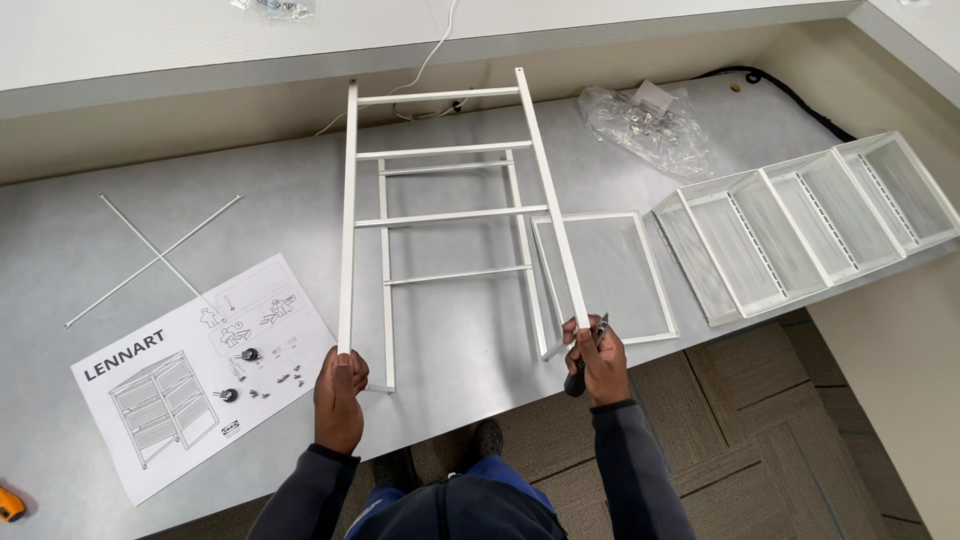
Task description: The person assembles a white metal drawer unit, using a screwdriver to attach horizontal support bars to the vertical side frames while referencing a provided instruction sheet on the desk.
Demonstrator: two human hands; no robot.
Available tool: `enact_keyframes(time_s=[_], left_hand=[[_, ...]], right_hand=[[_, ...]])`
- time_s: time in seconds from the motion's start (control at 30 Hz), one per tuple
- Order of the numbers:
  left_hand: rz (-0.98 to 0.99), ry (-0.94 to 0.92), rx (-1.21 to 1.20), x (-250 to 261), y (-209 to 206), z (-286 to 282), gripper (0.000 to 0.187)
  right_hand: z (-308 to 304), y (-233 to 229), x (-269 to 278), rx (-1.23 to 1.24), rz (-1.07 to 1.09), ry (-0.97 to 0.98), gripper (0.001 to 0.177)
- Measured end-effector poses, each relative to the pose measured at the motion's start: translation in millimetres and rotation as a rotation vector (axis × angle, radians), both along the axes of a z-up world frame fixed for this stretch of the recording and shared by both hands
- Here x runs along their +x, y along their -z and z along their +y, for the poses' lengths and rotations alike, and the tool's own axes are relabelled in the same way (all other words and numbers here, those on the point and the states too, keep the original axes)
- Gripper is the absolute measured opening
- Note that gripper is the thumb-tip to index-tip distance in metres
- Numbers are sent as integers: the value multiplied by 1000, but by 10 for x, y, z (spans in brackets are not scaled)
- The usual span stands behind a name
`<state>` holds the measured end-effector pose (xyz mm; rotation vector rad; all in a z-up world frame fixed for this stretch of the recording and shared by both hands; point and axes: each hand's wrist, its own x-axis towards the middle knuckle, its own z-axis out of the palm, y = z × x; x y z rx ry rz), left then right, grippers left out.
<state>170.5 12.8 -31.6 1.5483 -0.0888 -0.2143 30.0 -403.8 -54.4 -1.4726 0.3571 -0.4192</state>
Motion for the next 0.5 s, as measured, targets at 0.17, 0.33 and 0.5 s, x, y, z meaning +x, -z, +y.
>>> enact_keyframes(time_s=[0.17, 0.33, 0.5], left_hand=[[28, -5, -20, -41, 50, 95, 44], [67, 55, -132, -28, 74, 182, 39], [139, 49, -109, -51, 47, 155, 38]], right_hand=[[97, 114, -129, 54, -52, 57, 43], [168, -76, -300, -115, 77, -60, 59], [166, 87, -527, -75, 80, -12, 51]])
